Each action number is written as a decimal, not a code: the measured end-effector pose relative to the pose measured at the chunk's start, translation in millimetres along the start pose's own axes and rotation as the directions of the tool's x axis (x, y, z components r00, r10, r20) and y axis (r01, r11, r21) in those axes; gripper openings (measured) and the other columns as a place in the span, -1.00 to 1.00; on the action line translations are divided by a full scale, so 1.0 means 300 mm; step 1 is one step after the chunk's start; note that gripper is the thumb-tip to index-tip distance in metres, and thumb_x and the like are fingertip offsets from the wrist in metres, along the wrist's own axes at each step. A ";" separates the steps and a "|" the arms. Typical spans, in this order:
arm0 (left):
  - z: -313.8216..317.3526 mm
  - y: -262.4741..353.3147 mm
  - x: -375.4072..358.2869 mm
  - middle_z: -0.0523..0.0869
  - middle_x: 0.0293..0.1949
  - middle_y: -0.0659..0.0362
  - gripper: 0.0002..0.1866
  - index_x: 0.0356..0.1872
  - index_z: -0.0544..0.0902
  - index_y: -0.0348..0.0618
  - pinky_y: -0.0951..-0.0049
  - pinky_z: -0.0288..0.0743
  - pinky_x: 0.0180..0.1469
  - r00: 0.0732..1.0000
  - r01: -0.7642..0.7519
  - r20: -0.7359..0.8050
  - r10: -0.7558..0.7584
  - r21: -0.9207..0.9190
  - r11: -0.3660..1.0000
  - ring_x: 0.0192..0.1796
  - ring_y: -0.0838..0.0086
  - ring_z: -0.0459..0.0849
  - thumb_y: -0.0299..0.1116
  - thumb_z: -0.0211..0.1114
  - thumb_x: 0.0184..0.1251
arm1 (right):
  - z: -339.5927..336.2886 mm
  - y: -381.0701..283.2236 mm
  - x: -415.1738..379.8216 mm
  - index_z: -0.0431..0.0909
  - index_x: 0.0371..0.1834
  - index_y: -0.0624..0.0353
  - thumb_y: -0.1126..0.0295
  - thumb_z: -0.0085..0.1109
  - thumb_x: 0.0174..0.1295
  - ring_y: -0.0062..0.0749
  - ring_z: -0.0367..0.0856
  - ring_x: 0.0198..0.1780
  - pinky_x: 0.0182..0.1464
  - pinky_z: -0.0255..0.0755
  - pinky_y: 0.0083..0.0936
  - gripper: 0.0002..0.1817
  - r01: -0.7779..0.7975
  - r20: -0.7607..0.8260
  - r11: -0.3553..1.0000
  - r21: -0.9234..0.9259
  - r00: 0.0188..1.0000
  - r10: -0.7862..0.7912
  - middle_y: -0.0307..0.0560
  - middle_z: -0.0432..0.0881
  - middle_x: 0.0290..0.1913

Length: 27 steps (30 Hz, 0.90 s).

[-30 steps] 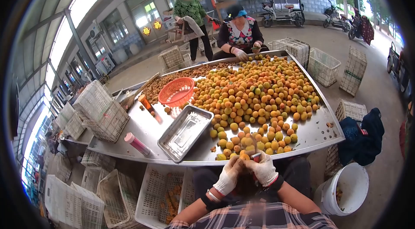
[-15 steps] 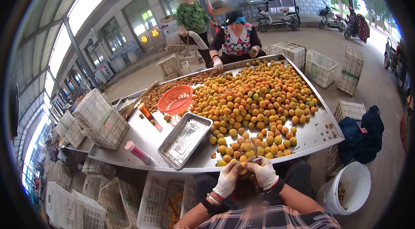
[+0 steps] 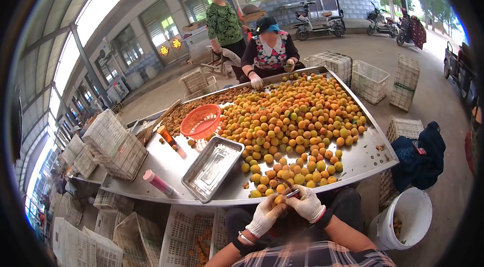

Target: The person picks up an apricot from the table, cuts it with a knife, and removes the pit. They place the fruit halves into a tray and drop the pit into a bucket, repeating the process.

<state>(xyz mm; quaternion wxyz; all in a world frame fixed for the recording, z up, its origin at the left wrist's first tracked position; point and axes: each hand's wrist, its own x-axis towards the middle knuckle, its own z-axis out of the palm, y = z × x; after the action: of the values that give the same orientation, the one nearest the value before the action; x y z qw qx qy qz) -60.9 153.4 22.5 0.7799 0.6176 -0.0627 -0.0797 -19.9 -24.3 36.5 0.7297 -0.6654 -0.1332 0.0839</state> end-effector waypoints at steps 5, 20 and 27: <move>-0.001 0.032 -0.016 0.66 -0.24 0.27 -0.68 0.16 0.53 -0.29 0.65 0.46 -0.25 0.998 0.058 0.026 -0.060 0.067 0.996 -0.30 0.66 0.58 -0.44 0.29 0.47 | -0.002 -0.017 -0.013 0.60 -0.07 0.28 0.51 0.29 0.30 -0.47 0.71 -0.22 -0.17 0.64 -0.52 -0.82 -0.252 0.100 0.901 0.353 0.968 0.232 -0.12 0.71 -0.25; 0.032 -0.031 0.027 0.70 -0.19 0.23 -0.65 0.12 0.55 -0.29 0.64 0.52 -0.20 0.993 0.035 -0.112 -0.035 -0.005 0.999 -0.24 0.67 0.63 -0.32 0.36 0.45 | 0.011 0.044 -0.041 0.63 -0.09 0.27 0.47 0.28 0.33 -0.56 0.71 -0.25 -0.20 0.61 -0.59 -0.85 -0.063 -0.133 0.960 0.272 0.986 0.103 -0.15 0.73 -0.23; -0.019 0.015 0.014 0.72 -0.17 0.21 -0.74 0.06 0.62 -0.25 0.59 0.56 -0.15 1.000 0.020 -0.015 -0.018 0.167 0.986 -0.17 0.62 0.65 -0.39 0.32 0.43 | -0.053 0.002 0.005 0.63 -0.09 0.27 0.45 0.26 0.31 -0.56 0.68 -0.26 -0.22 0.58 -0.58 -0.83 -0.119 0.096 0.981 0.153 0.990 0.105 -0.14 0.73 -0.26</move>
<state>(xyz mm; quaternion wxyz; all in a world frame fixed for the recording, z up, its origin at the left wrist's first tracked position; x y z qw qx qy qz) -55.5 159.0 25.6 0.7250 0.6819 -0.0582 -0.0773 -13.7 -38.9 34.6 0.7679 -0.6074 -0.1202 0.1643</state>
